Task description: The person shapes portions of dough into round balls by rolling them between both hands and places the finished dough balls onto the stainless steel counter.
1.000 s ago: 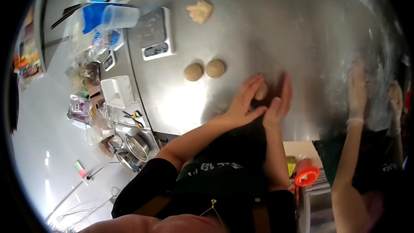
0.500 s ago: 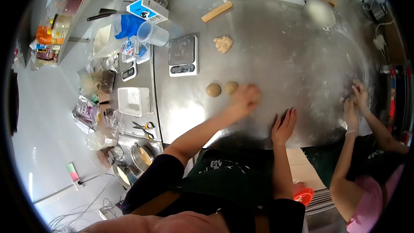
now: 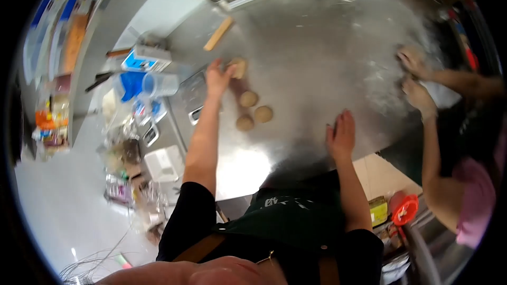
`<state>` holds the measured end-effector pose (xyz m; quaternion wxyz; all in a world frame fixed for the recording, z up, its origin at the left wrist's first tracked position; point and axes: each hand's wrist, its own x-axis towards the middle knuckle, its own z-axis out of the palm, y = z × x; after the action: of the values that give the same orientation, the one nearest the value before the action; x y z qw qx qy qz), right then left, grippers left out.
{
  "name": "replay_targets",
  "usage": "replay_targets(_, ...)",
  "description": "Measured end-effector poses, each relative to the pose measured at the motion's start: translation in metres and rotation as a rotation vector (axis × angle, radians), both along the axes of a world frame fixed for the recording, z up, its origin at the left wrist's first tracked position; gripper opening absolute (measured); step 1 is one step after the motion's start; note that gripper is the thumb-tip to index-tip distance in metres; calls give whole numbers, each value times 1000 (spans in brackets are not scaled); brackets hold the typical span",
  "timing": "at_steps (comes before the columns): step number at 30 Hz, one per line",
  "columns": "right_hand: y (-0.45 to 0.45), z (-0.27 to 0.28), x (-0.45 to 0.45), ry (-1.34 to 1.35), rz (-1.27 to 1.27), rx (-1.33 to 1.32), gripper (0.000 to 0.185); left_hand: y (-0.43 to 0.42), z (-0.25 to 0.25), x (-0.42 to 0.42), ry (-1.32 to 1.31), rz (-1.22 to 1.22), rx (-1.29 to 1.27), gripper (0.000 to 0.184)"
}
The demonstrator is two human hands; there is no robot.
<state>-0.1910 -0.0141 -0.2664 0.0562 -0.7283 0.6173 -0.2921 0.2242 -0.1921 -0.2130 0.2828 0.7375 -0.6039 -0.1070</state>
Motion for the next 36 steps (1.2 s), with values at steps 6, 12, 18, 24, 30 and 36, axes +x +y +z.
replay_targets(6, -3, 19, 3, -43, -29, 13, 43, -41, -21, -10, 53, 146, 366, 64)
replay_targets(12, -4, 23, 2, -86, -19, 8, 44, -2, -1, -57, -396, -2, 2, 52)
replay_targets(18, -3, 27, 0, -61, 7, 25, 45, -5, -7, -54, -311, -81, 83, 42)
replay_targets(24, -5, 31, -3, -103, 49, 47, 46, 4, 11, -55, -360, -289, -13, 31)
replay_targets(30, -117, 46, -4, -317, -53, 13, 46, 8, 14, -64, -114, -73, -9, 31)
replay_targets(36, -367, 105, -22, -190, 8, -130, 29, 7, 11, -47, 7, 118, 40, 33)
